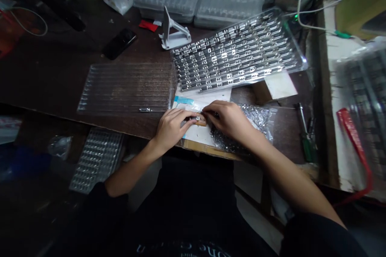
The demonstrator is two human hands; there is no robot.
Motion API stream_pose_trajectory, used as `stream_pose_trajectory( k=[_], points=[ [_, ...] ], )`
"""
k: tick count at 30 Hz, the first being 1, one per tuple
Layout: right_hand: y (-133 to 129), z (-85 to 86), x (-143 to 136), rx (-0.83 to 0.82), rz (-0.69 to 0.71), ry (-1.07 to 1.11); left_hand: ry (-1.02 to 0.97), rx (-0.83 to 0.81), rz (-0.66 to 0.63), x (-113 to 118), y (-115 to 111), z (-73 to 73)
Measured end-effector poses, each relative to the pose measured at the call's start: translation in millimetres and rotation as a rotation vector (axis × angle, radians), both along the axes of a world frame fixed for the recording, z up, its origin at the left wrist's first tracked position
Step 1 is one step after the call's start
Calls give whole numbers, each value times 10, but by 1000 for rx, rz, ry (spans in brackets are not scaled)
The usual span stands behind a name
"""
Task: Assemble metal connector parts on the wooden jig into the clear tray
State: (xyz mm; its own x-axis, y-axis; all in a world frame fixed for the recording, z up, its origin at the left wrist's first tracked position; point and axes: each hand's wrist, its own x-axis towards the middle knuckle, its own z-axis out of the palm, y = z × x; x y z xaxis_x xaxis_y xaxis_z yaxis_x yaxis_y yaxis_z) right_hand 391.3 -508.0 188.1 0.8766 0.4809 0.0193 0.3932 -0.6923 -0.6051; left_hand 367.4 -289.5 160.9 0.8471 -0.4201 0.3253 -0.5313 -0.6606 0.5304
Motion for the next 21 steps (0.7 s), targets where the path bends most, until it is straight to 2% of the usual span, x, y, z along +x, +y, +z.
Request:
stream_pose_trajectory(
  k=[9, 14, 16, 19, 21],
  points=[
    [47, -53, -36, -22, -69, -50, -23, -2, 1, -8, -26, -5],
    [78, -44, -45, -129, -44, -59, 17, -73, 4, -22, -52, -9],
    [58, -21, -31, -145, -36, -70, 10, -152, 62, -26, -39, -4],
    [-2, 19, -2, -135, -58, -110, -45, -267, 218, -38, -2, -1],
    [-41, 40, 8, -153, -69, -131, -49, -277, 236, -48, 13, -6]
  ],
)
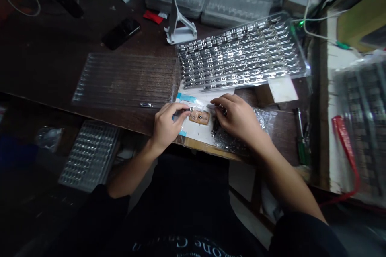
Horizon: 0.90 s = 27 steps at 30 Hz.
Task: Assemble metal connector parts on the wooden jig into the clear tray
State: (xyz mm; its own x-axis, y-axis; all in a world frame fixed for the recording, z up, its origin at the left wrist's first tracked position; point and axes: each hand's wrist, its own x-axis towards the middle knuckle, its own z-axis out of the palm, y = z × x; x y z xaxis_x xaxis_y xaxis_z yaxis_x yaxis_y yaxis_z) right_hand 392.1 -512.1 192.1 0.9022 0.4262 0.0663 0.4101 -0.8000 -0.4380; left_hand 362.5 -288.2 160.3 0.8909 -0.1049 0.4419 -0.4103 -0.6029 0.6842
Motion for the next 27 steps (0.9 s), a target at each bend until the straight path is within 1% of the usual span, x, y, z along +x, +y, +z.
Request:
stream_pose_trajectory(
  k=[3, 9, 12, 14, 17, 18, 20, 22, 24, 27],
  points=[
    [-42, 29, -4, -68, -3, -13, 27, 17, -44, -9, -7, -12],
    [-81, 110, -25, -226, 111, 33, 36, 11, -36, -17, -30, -13],
    [-71, 133, -33, -268, 122, 58, 59, 19, -30, -24, -28, -4],
    [-57, 134, -38, -231, 103, 87, 64, 26, -20, -25, -27, -2],
    [-16, 100, -45, -50, 57, 151, 59, 28, -24, -19, -24, -3],
    [8, 78, -48, 25, 70, 161, 58, 24, -29, -17, -23, -4],
    [71, 25, -60, 146, 152, 161, 55, 14, -36, -14, -21, -4],
    [139, -23, -84, 177, 237, 142, 60, 14, -30, -14, -20, 0],
    [198, -54, -121, 98, 269, 87, 69, 20, -19, -17, -23, 8],
    [253, -67, -182, -83, 275, -39, 73, 16, -17, -20, -29, 19]
  ],
)
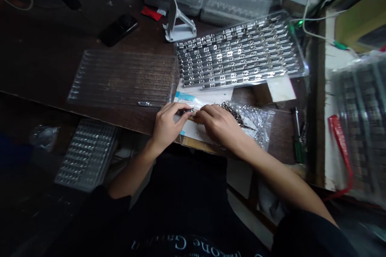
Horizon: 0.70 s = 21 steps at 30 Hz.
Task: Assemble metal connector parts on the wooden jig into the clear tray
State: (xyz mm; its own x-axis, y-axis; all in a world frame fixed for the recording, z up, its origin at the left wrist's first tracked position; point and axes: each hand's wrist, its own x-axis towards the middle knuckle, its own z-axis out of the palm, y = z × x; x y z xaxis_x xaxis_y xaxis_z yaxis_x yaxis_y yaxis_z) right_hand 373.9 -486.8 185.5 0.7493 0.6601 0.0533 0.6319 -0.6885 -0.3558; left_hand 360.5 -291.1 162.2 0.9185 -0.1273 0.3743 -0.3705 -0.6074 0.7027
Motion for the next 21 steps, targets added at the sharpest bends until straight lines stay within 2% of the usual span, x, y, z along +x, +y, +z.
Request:
stream_pose_trajectory(
  k=[5, 12, 18, 21],
  points=[
    [12, -18, -16, -85, -2, -37, 2, 6, -2, 0, 0, 0],
    [-85, 21, 75, 133, -28, 181, 20, 30, 3, -4, 7, -4],
    [-114, 19, 72, 132, -14, 203, 25, 34, -11, -1, 6, -12],
    [-126, 8, 64, 151, -65, 193, 14, 27, -10, -1, 5, -11]
  ],
)
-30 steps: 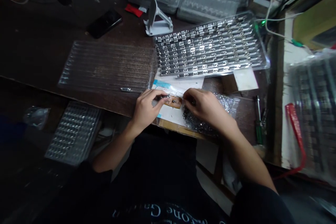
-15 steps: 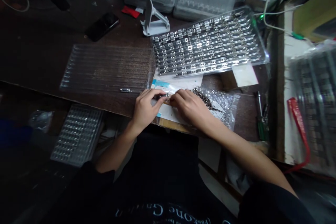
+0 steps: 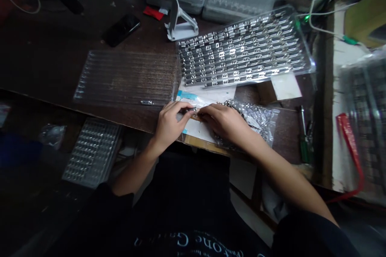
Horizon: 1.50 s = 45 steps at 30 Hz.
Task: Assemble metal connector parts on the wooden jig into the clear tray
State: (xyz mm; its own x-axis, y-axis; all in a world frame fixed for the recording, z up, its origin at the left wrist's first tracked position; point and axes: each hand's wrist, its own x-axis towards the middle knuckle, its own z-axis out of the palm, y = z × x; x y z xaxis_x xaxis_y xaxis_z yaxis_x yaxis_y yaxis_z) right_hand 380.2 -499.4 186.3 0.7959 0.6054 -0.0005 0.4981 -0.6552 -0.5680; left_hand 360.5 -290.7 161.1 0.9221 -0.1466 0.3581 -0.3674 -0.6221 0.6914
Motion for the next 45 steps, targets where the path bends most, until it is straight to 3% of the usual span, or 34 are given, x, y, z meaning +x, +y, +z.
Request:
stream_pose_trajectory(
  k=[4, 9, 15, 18, 22, 26, 32, 40, 45],
  points=[
    [-11, -3, 16, 156, -69, -16, 13, -11, -3, 1, -2, 7],
    [6, -63, 21, 264, 20, -31, -3, -21, -7, 3, 5, -10],
    [128, -19, -91, -72, 151, -191, 6, 0, 22, 4, 6, -11],
    [163, 30, -104, -122, 183, -194, -11, 7, 60, 19, 7, 18],
    [8, 117, -33, -78, 78, -119, -14, -27, 88, 50, -64, 84],
    [-253, 213, 52, -258, -58, -151, 16, -48, -60, 64, -225, 112],
    [-341, 261, 61, -378, -40, -85, 30, -3, -79, 62, -328, 48],
    [-435, 272, 72, -143, -173, -38, 41, 57, -108, 71, -337, -1],
    [-329, 199, 74, -52, -199, -93, 49, 76, -116, 72, -332, -19]
  ],
)
